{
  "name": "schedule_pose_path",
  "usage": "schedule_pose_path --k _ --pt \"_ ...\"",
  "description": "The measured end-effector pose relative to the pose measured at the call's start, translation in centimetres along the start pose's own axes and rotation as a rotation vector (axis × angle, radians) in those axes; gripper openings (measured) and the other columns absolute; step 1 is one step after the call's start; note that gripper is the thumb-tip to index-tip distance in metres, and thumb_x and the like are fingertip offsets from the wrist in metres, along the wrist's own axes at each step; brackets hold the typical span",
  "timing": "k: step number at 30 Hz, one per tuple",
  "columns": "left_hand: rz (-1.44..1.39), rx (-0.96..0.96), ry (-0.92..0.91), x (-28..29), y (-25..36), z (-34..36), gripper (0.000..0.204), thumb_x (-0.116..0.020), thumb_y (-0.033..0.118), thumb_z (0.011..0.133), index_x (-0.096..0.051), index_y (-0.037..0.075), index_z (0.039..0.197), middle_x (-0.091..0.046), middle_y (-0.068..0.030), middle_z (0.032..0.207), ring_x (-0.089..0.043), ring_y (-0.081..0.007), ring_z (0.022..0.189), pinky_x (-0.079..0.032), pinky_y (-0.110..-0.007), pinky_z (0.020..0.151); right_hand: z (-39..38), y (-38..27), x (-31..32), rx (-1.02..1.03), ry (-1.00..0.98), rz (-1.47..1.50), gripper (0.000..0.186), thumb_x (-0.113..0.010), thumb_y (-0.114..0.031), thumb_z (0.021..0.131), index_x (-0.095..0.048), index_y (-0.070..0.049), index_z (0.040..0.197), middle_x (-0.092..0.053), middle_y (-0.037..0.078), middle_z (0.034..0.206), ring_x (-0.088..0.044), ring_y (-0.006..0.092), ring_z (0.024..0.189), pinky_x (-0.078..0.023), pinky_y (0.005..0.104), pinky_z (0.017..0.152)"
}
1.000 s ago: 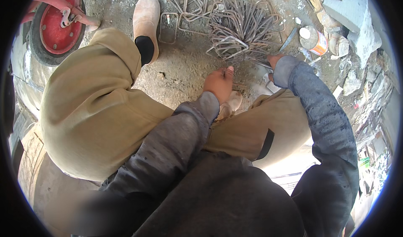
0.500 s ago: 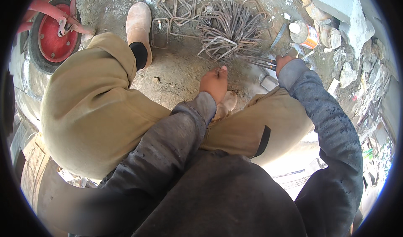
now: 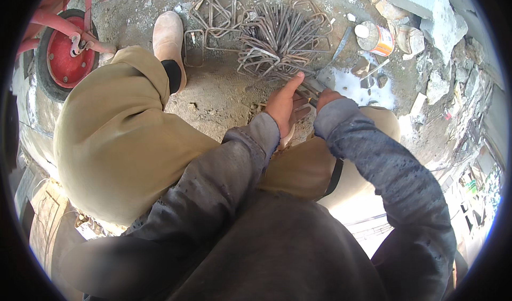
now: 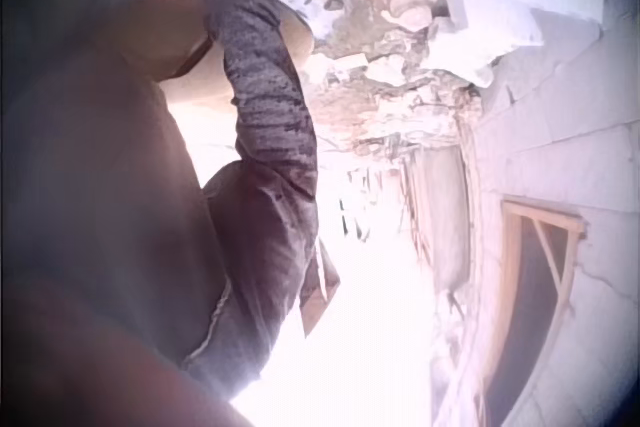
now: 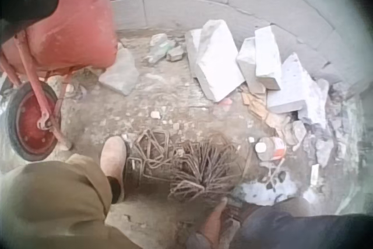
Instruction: The person picks up a metal reinforcement piece from a pile on the ground and stands up with it.
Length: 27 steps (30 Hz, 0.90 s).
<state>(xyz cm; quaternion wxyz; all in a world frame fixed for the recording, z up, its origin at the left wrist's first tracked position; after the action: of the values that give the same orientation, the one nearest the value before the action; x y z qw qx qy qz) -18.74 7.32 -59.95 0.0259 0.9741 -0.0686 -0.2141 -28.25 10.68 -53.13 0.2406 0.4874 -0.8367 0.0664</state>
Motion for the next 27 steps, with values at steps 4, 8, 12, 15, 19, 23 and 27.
schedule_pose_path --k 4,8,12,15,19,23,27 --pt "-0.161 0.035 -0.046 -1.6 -0.3 1.5 0.032 -0.058 0.036 0.079 -0.051 0.006 0.089 -0.055 -0.0064 0.074 -0.054 -0.0209 0.074 -0.041 -0.032 0.063 -0.6 -0.8 -2.1 -0.132 0.284 0.026 0.033 -0.057 -0.012 0.065 -0.042 0.000 0.093 -0.054 0.018 0.087 -0.059 0.0336 0.078 -0.048 0.0414 0.067" --pt "-0.384 0.069 -0.101 -2.0 -0.6 1.8 0.022 -0.056 0.031 0.082 -0.049 0.011 0.074 -0.054 -0.0034 0.072 -0.055 -0.0182 0.070 -0.040 -0.030 0.060 -1.5 -0.5 -3.2 -0.142 0.308 0.098 0.040 -0.061 -0.015 0.064 -0.041 0.001 0.095 -0.054 0.019 0.091 -0.058 0.0348 0.080 -0.048 0.0421 0.067" --pt "-0.567 0.101 -0.159 -1.0 -0.7 2.6 0.026 -0.059 0.029 0.080 -0.044 0.011 0.068 -0.044 -0.0005 0.063 -0.046 -0.0143 0.058 -0.037 -0.028 0.054 -2.9 0.5 -2.1 0.108 -0.116 0.700 0.039 -0.062 -0.019 0.071 -0.044 0.002 0.098 -0.055 0.020 0.098 -0.058 0.0338 0.083 -0.048 0.0411 0.069" --pt "-0.641 0.143 -0.198 -1.8 -0.8 2.4 0.026 -0.060 0.024 0.077 -0.041 0.010 0.067 -0.034 0.0012 0.058 -0.035 -0.0120 0.052 -0.035 -0.026 0.051 -2.9 1.8 -3.5 0.051 -0.737 1.585 0.034 -0.060 -0.019 0.077 -0.047 0.001 0.100 -0.054 0.019 0.101 -0.058 0.0316 0.084 -0.048 0.0409 0.069" --pt "-0.685 0.226 -0.278 -1.0 -0.3 2.2 0.021 -0.056 0.021 0.076 -0.040 0.010 0.066 -0.034 0.0010 0.058 -0.035 -0.0121 0.052 -0.034 -0.026 0.050 -4.8 -1.2 -4.0 -0.126 -0.958 2.105 0.024 -0.057 -0.017 0.080 -0.049 -0.003 0.099 -0.051 0.008 0.085 -0.051 0.0184 0.069 -0.043 0.0327 0.059" --pt "-0.697 0.337 -0.265 -1.2 0.5 0.4 0.021 -0.052 0.022 0.076 -0.038 0.011 0.064 -0.032 0.0025 0.056 -0.034 -0.0108 0.050 -0.033 -0.026 0.049 -5.0 -3.3 -4.9 -0.177 -1.088 2.315 0.017 -0.058 -0.017 0.080 -0.048 -0.006 0.087 -0.037 -0.001 0.069 -0.033 0.0090 0.058 -0.029 0.0226 0.048" --pt "-0.583 0.389 -0.489 0.5 0.3 1.4 0.024 -0.053 0.022 0.077 -0.036 0.013 0.062 -0.029 0.0051 0.052 -0.032 -0.0081 0.045 -0.031 -0.024 0.046 -5.4 -5.8 -5.0 -0.245 -1.119 2.377 0.016 -0.059 -0.014 0.080 -0.043 -0.010 0.078 -0.037 -0.003 0.066 -0.034 0.0066 0.055 -0.027 0.0213 0.046"
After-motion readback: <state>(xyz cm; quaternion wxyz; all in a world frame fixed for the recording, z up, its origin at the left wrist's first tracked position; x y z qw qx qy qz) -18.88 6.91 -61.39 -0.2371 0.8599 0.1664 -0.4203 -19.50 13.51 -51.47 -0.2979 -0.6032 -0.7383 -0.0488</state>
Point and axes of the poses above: each hand's wrist, its own z-axis towards the middle knuckle, its own x-axis out of the back of the hand, y = z × x, the point moved 4 cm from there along z, towards the middle knuckle
